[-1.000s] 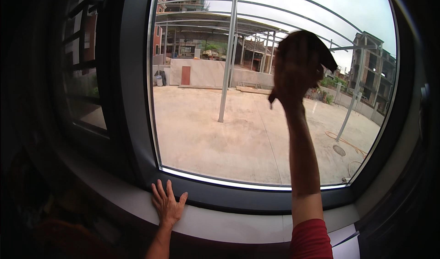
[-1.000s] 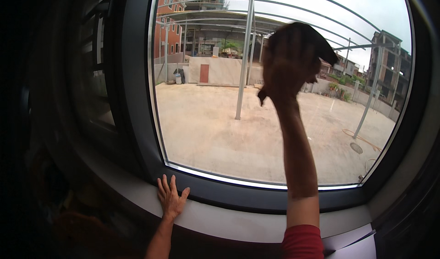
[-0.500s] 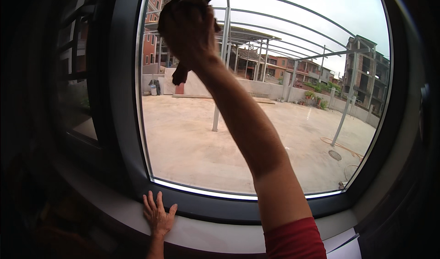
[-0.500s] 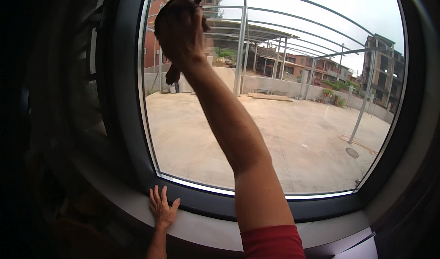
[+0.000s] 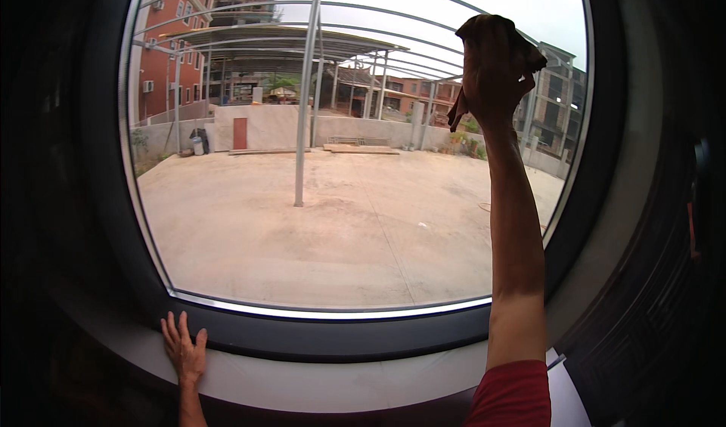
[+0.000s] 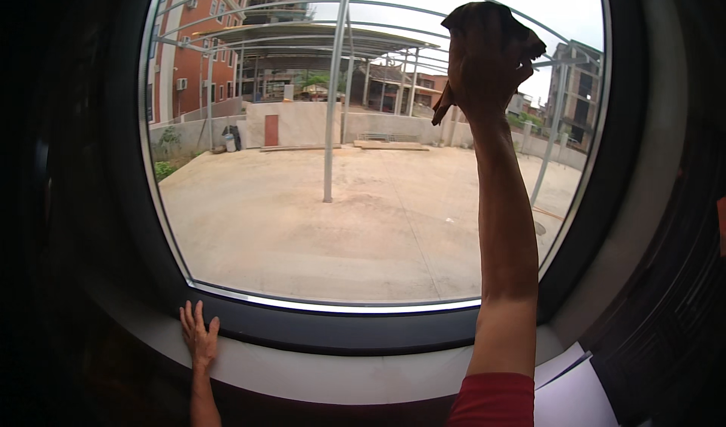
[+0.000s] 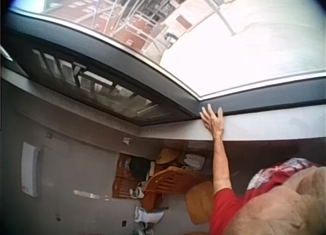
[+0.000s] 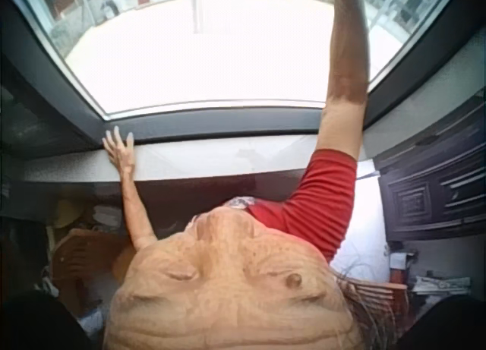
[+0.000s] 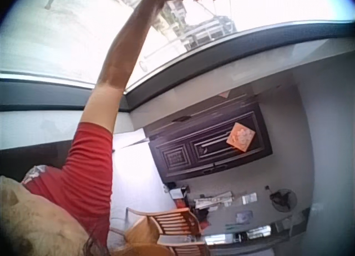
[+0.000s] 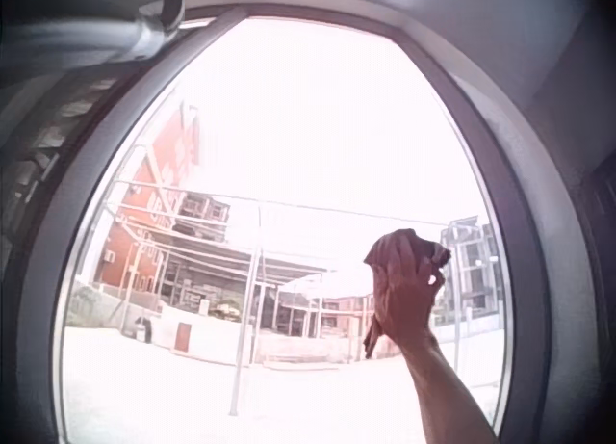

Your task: The person wipes a wall and window sill with a brown cloth, then moves a wooden chair and wipes its backrest and seat. Finally, the person wipes the surface of a round dining table.

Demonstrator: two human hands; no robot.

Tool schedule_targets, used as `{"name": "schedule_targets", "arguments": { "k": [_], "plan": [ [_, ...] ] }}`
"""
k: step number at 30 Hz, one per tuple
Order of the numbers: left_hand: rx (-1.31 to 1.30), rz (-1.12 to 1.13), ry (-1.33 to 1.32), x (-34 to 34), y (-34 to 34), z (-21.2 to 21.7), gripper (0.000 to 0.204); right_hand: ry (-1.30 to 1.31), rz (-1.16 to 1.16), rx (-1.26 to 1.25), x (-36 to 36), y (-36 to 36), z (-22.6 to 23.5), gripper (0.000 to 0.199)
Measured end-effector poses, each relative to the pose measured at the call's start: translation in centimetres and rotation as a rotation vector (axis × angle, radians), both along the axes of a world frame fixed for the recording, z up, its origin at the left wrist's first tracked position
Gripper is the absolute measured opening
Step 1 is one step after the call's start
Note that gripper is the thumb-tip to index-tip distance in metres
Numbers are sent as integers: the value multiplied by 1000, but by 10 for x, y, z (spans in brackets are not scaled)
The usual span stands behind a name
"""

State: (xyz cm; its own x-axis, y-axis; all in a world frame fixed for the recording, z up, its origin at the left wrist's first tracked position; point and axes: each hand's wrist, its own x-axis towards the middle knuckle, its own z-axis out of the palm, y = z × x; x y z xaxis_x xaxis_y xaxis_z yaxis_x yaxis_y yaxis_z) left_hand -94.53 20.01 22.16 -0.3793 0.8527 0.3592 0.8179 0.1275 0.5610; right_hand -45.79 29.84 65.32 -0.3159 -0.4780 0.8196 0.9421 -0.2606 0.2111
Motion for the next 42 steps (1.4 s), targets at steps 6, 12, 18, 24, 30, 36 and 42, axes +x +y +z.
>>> {"name": "schedule_targets", "arguments": {
  "k": [6,12,18,24,30,36,42],
  "plan": [
    [46,-31,-41,2,13,-14,57,181,-64,-182,121,-41,-59,35],
    [210,79,165,-7,0,-14,58,76,355,-101,165,-63,-97,4],
    [24,-44,17,46,-28,-9,56,440,-2,95,155,-38,-72,32],
    [33,105,105,56,-45,-17,54,-49,297,-303,-71,-21,-126,38],
    [-53,97,44,73,-35,-12,52,-658,128,-545,-162,-18,-174,34],
    [-60,67,48,90,-26,-10,51,-474,393,-222,-116,-4,-46,29],
    [196,28,307,52,-43,-25,51,-292,94,33,54,-21,39,26]
  ]
}}
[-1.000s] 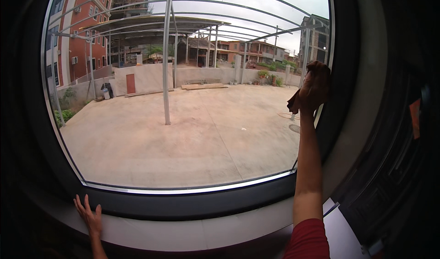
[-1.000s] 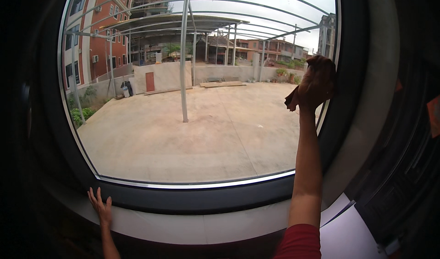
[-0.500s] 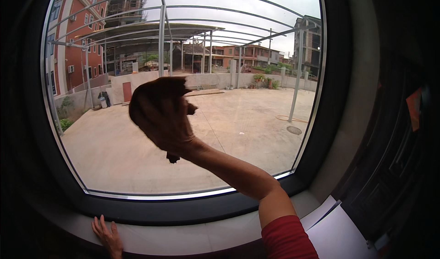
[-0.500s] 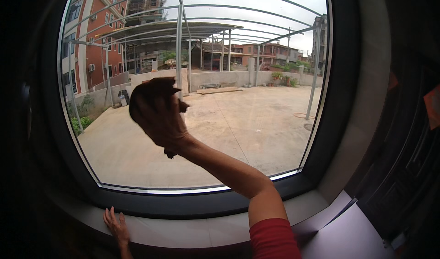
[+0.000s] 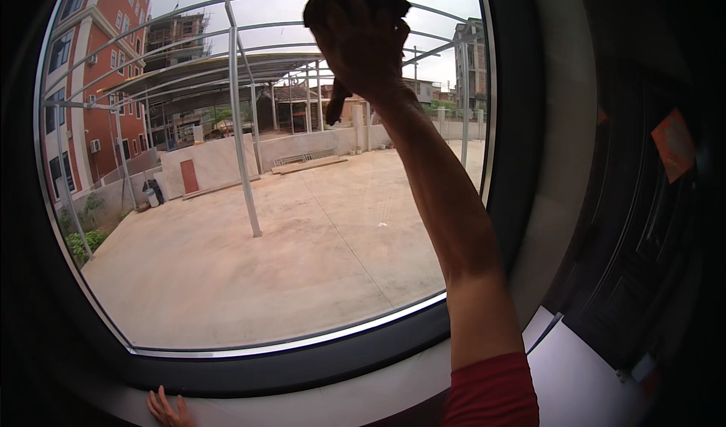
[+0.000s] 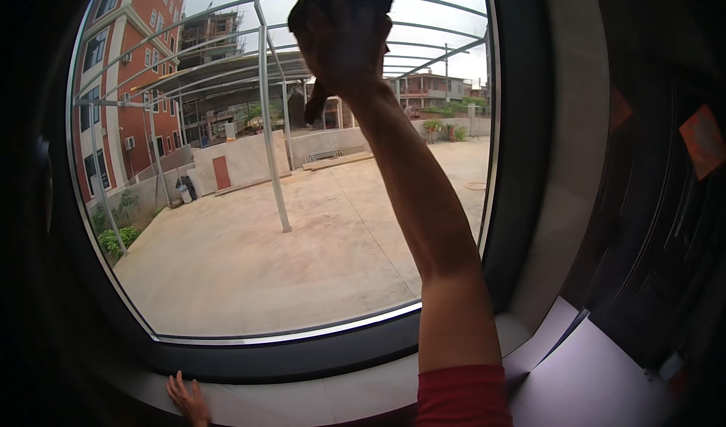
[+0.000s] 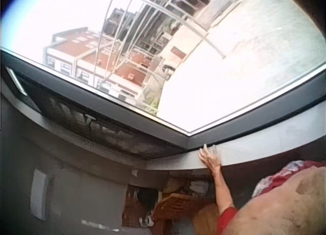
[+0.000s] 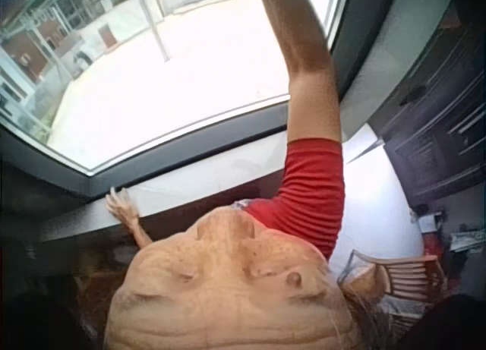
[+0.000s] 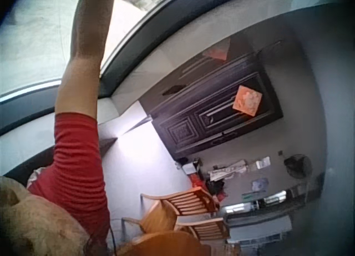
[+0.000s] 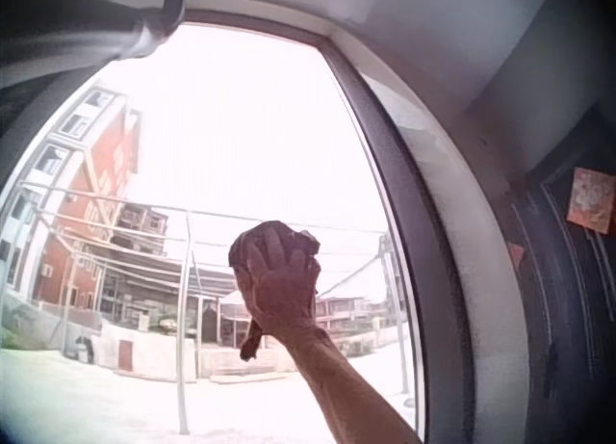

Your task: The person wipes a wall and window sill with a brown cloth, then moves a wooden chair and wipes its backrest and seat. Finally, the person wipes the surface of a round dining table.

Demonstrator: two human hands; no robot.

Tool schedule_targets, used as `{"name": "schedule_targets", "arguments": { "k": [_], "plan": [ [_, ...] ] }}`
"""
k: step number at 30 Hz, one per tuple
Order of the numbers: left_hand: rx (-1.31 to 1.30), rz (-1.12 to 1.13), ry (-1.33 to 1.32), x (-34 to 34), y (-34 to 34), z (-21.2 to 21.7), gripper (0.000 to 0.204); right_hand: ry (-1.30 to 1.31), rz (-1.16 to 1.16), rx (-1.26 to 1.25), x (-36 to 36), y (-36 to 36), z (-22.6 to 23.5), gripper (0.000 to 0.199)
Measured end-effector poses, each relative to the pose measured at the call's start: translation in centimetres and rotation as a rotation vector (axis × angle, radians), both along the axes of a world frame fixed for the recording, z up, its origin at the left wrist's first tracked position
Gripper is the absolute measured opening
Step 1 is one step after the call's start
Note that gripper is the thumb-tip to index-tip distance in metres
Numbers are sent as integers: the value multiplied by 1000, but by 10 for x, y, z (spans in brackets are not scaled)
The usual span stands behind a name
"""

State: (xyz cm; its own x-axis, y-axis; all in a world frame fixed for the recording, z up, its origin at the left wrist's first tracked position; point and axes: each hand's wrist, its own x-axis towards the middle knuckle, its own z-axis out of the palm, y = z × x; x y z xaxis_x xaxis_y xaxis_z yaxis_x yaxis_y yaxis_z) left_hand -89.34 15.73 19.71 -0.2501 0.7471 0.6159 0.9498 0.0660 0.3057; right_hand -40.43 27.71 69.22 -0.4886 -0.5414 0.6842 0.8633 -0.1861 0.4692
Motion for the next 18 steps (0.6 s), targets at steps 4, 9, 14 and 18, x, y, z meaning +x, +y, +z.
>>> {"name": "schedule_targets", "arguments": {
  "k": [4,9,14,18],
  "plan": [
    [-38,7,-20,4,7,-4,53,240,-460,-23,124,-7,-9,42],
    [-50,102,90,3,9,-5,46,595,-169,-220,174,-18,-86,47],
    [-267,227,-95,-1,24,-10,47,686,-37,-487,176,-48,-184,55],
    [-259,200,-100,1,19,-6,48,558,-78,-508,173,-74,-257,42]
  ]
}}
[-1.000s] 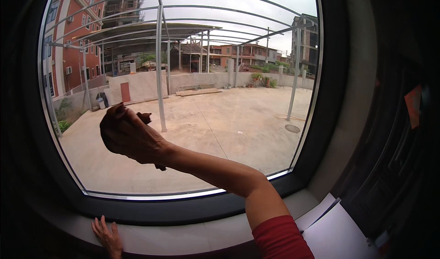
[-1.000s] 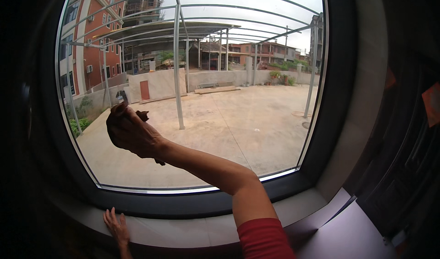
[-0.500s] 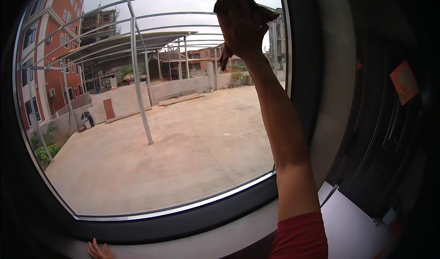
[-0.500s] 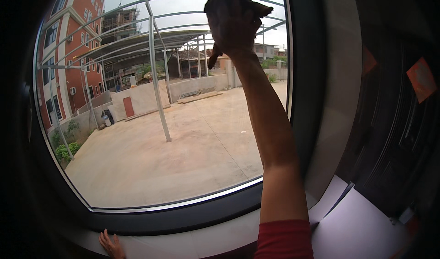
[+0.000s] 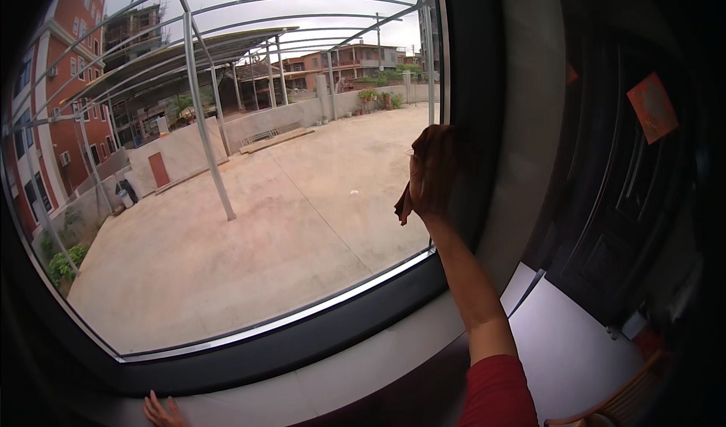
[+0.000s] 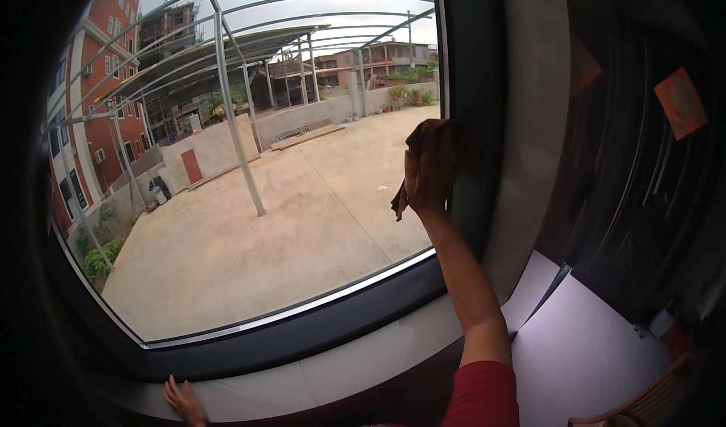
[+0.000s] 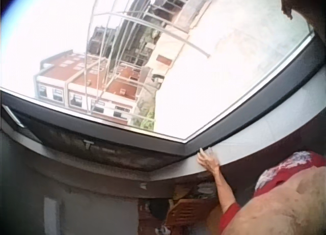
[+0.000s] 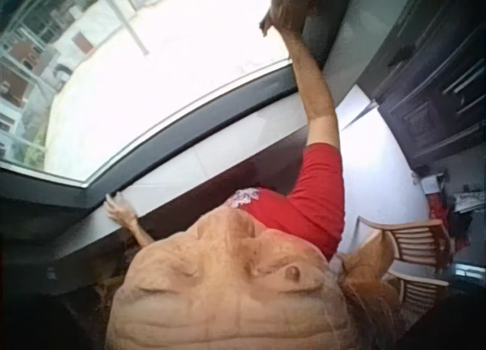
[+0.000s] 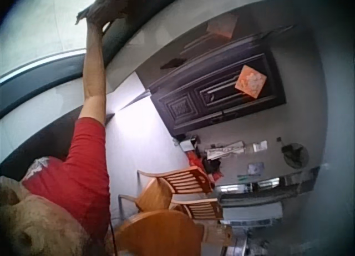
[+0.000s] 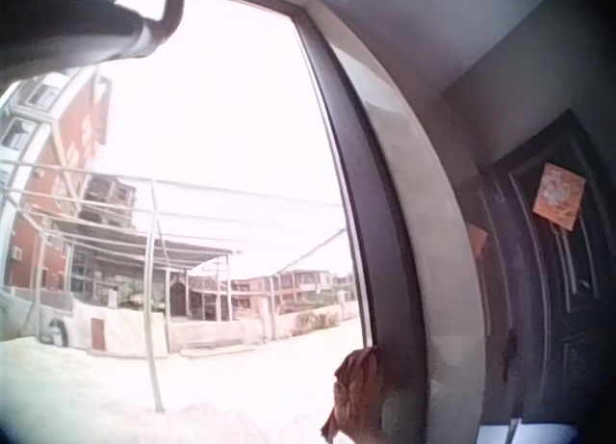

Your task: The person wipes a wall and window sill with a brown cloth, then moves a wooden chair and wipes its backrest and seat. Finally, the person wipes the surface of a round dining table.

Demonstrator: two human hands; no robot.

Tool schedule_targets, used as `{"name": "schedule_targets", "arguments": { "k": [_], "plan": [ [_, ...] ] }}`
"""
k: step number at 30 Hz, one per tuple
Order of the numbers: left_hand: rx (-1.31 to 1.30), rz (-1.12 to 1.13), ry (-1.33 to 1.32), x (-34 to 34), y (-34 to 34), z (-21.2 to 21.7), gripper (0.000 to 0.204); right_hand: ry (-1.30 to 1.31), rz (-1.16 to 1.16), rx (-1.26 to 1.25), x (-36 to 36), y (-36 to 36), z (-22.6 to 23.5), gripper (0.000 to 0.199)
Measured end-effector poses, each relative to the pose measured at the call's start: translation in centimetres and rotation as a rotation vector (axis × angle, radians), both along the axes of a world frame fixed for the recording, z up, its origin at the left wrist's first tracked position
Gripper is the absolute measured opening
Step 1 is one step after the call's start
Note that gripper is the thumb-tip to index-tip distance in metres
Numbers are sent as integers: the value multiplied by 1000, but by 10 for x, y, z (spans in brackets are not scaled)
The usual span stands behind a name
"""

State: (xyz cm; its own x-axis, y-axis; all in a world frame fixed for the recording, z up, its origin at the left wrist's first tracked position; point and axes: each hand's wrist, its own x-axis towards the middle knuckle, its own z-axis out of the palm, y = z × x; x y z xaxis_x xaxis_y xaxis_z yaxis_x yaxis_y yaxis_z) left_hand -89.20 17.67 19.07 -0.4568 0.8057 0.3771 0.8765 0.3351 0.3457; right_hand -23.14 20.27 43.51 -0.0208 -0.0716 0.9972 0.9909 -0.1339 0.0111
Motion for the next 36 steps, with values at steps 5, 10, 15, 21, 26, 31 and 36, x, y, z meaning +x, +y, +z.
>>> {"name": "schedule_targets", "arguments": {
  "k": [5,10,15,21,26,31,36],
  "plan": [
    [33,-51,10,1,-8,3,50,222,301,-151,-24,-8,-99,57],
    [72,-93,-18,2,-10,-1,51,343,258,135,-46,4,-108,18],
    [65,-78,-38,11,-17,16,51,308,328,200,-87,21,-18,9],
    [98,-119,-67,19,-14,18,49,13,36,203,-146,57,58,44],
    [79,-74,-101,12,-20,25,49,-462,400,-102,-282,57,21,41],
    [154,-163,-82,15,-9,10,47,-868,453,-409,-292,53,-51,23],
    [154,-115,-64,7,-12,4,46,-180,633,-618,-232,31,-49,26]
  ]
}}
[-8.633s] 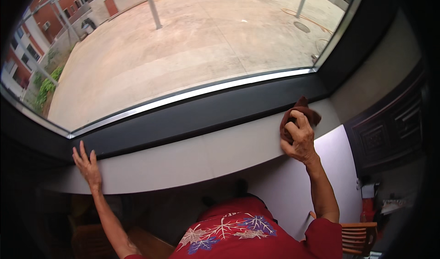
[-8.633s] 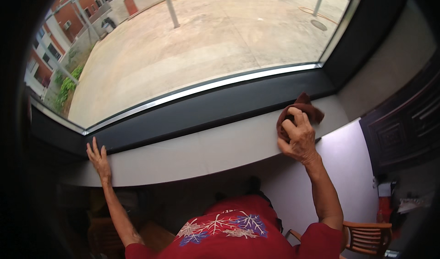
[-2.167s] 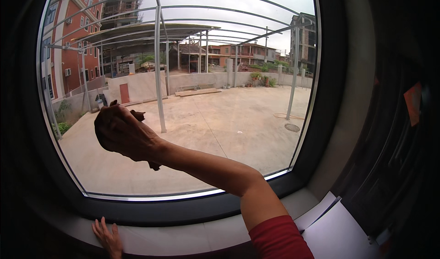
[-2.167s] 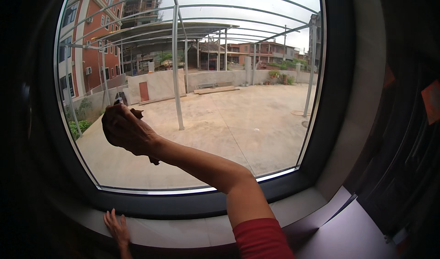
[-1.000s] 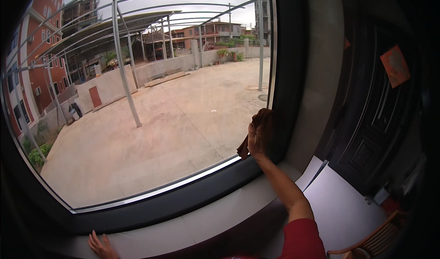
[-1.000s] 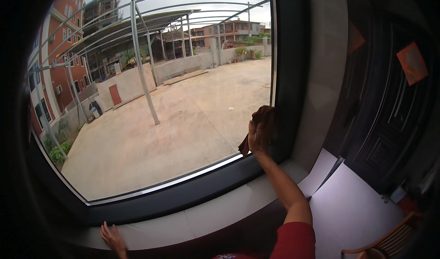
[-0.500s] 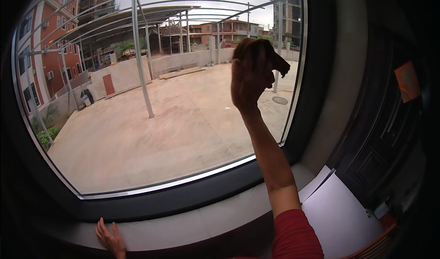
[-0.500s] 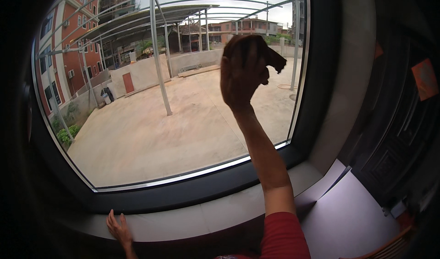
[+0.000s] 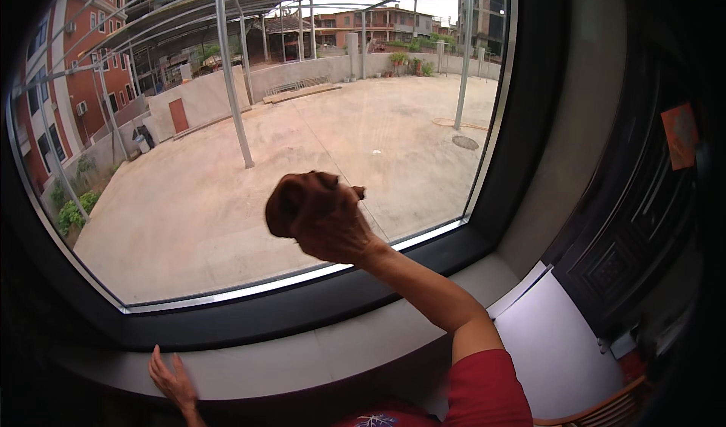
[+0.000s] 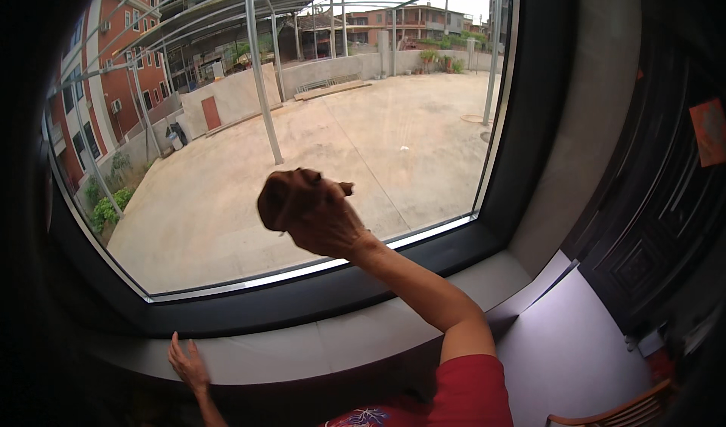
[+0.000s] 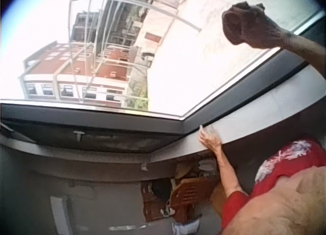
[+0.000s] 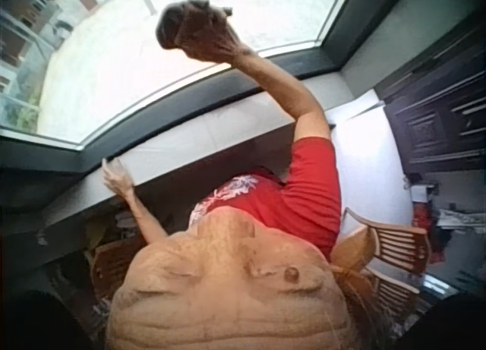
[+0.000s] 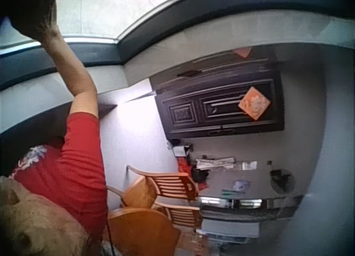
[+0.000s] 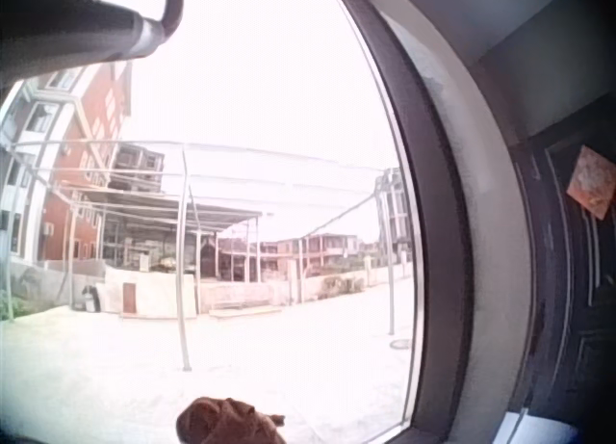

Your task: The person wipes a wall and window sill with a brown cloth, then moves a wooden chair and wipes its backrest and seat. Finally, the person wipes the surface of a round dining table.

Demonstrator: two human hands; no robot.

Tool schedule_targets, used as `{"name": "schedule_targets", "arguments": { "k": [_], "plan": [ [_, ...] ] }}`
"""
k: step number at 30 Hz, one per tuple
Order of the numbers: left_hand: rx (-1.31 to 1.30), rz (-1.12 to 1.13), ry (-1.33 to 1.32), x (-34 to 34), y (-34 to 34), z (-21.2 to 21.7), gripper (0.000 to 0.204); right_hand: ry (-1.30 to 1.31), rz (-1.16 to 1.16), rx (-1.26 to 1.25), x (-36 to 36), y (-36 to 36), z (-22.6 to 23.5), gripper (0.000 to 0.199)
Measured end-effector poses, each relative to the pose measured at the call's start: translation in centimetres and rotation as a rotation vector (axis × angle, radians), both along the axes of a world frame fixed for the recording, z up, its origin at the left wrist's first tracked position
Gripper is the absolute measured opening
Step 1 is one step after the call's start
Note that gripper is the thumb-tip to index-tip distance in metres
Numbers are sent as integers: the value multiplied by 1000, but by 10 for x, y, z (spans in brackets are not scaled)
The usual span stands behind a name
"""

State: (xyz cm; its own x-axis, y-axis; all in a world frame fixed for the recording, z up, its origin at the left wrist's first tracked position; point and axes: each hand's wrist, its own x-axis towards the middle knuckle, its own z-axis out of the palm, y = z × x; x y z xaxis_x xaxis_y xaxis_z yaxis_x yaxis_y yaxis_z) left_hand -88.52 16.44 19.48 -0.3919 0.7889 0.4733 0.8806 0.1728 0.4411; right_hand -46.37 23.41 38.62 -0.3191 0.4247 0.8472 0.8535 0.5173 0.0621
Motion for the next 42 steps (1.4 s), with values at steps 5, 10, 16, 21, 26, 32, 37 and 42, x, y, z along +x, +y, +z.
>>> {"name": "schedule_targets", "arguments": {
  "k": [5,10,16,21,26,32,37,42],
  "plan": [
    [19,-29,-11,-5,-3,2,47,-127,-536,328,65,-11,-31,49],
    [8,-37,-10,0,-8,8,50,188,-793,213,126,-18,-82,71],
    [-11,-39,-21,14,-2,9,55,525,-833,-100,175,-50,-138,68],
    [-18,-17,-33,5,-13,21,59,734,-630,-94,98,-34,-153,63],
    [65,-67,1,19,-11,24,66,505,-8,154,9,-20,-92,17],
    [109,-80,-20,14,-16,21,64,532,435,131,-119,10,24,10],
    [175,-49,-2,8,-20,19,58,-87,-243,815,-190,56,117,39],
    [277,-90,-52,14,-17,22,52,-61,-120,1006,-276,82,236,40]
  ]
}}
